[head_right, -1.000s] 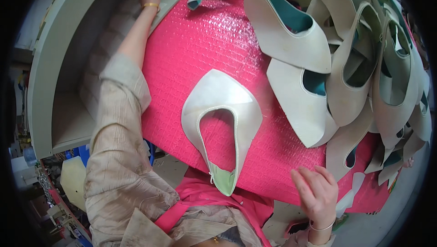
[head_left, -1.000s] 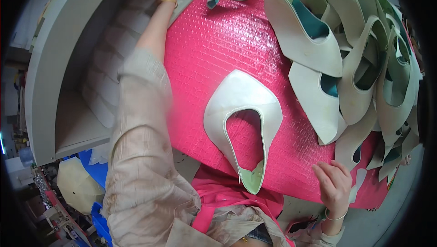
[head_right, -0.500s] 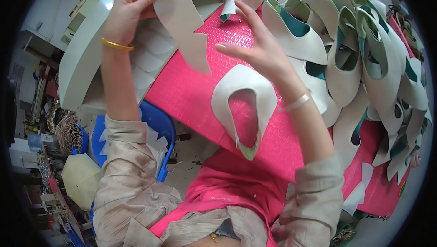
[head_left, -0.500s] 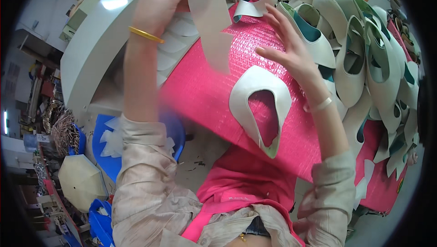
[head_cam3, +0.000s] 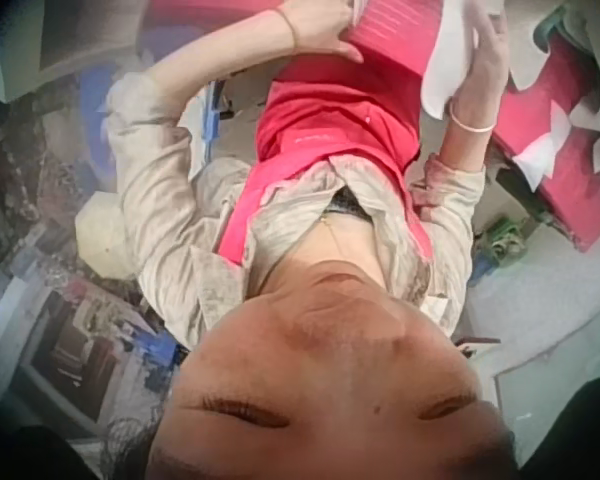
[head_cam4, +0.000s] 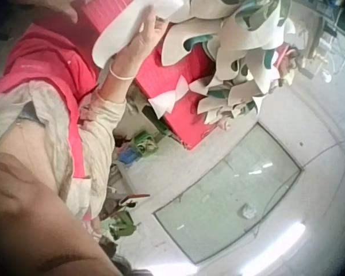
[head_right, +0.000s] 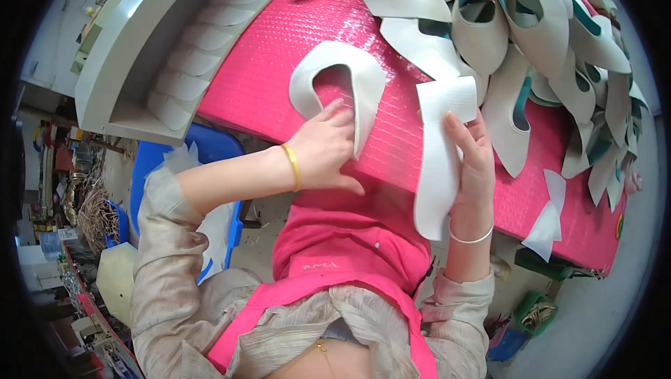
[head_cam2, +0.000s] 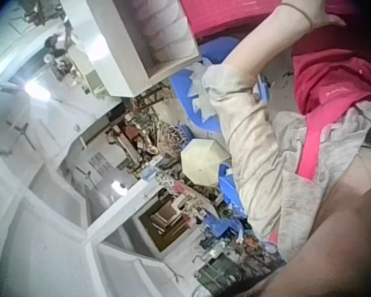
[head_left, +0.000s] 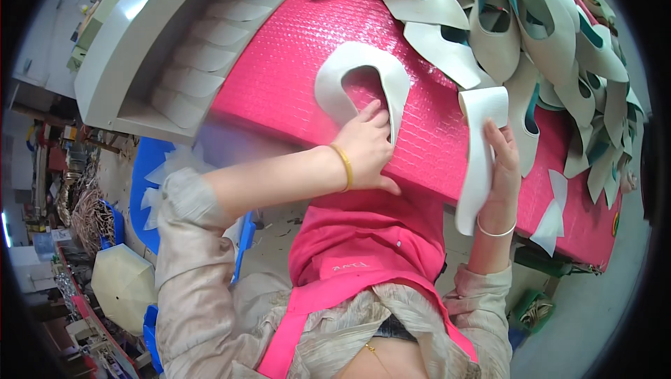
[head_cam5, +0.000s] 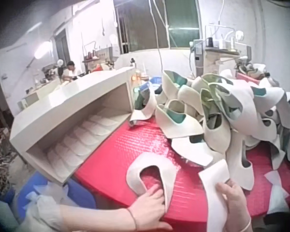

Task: The person assembles shoe components by hand. They pick up white and green shoe parts from a table and a blue bin, then fit the white pieces into the green parts. The person handles the items one at a time, pressing the pieces together to form a single unit.

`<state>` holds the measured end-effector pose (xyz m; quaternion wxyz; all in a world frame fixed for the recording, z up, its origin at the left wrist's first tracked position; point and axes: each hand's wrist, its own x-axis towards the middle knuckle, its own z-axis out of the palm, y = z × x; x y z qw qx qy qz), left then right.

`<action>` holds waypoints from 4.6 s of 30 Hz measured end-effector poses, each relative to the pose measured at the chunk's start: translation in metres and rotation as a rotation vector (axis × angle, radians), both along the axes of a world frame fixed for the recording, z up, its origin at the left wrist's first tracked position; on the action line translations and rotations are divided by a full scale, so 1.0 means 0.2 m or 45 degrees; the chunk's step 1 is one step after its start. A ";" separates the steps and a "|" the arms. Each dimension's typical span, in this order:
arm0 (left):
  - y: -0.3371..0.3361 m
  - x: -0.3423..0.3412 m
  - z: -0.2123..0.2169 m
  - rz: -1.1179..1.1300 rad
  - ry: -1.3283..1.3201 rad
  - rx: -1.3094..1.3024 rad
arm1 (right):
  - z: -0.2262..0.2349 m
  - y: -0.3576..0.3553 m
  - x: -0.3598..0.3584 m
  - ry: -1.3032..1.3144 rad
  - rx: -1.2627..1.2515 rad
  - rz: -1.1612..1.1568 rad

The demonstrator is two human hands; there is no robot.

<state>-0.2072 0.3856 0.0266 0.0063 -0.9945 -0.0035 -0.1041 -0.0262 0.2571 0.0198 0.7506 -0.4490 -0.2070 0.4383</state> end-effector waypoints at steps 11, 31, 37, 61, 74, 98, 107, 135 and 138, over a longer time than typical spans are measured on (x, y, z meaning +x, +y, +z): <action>0.09 0.03 0.18 0.438 -0.505 -2.468 | 0.15 0.24 -0.23 -0.370 0.429 -0.202; 0.34 0.10 0.43 0.065 -0.823 -2.628 | 0.05 0.11 -0.04 -2.117 -0.048 -0.572; 0.36 0.18 0.44 0.005 -0.583 -2.670 | 0.32 0.58 -0.11 -2.094 0.598 -0.447; 0.50 0.13 0.36 0.061 -0.394 -1.943 | 0.50 0.66 0.07 -1.377 0.002 -0.063; 0.47 0.17 0.22 0.623 -0.426 -2.023 | -0.13 0.05 0.02 -1.339 -0.458 -0.010; 0.20 0.01 0.17 0.148 -0.632 -2.511 | 0.20 0.49 -0.23 -0.725 0.524 -0.261; 0.13 0.03 0.24 0.143 -0.848 -2.606 | 0.20 0.51 -0.25 -0.746 0.539 -0.307; 0.36 0.35 0.42 0.156 -0.699 -2.452 | 0.07 0.39 -0.27 -0.608 0.373 -0.472; 0.35 0.36 0.42 0.169 -0.680 -2.531 | 0.04 0.40 -0.27 -0.552 0.341 -0.470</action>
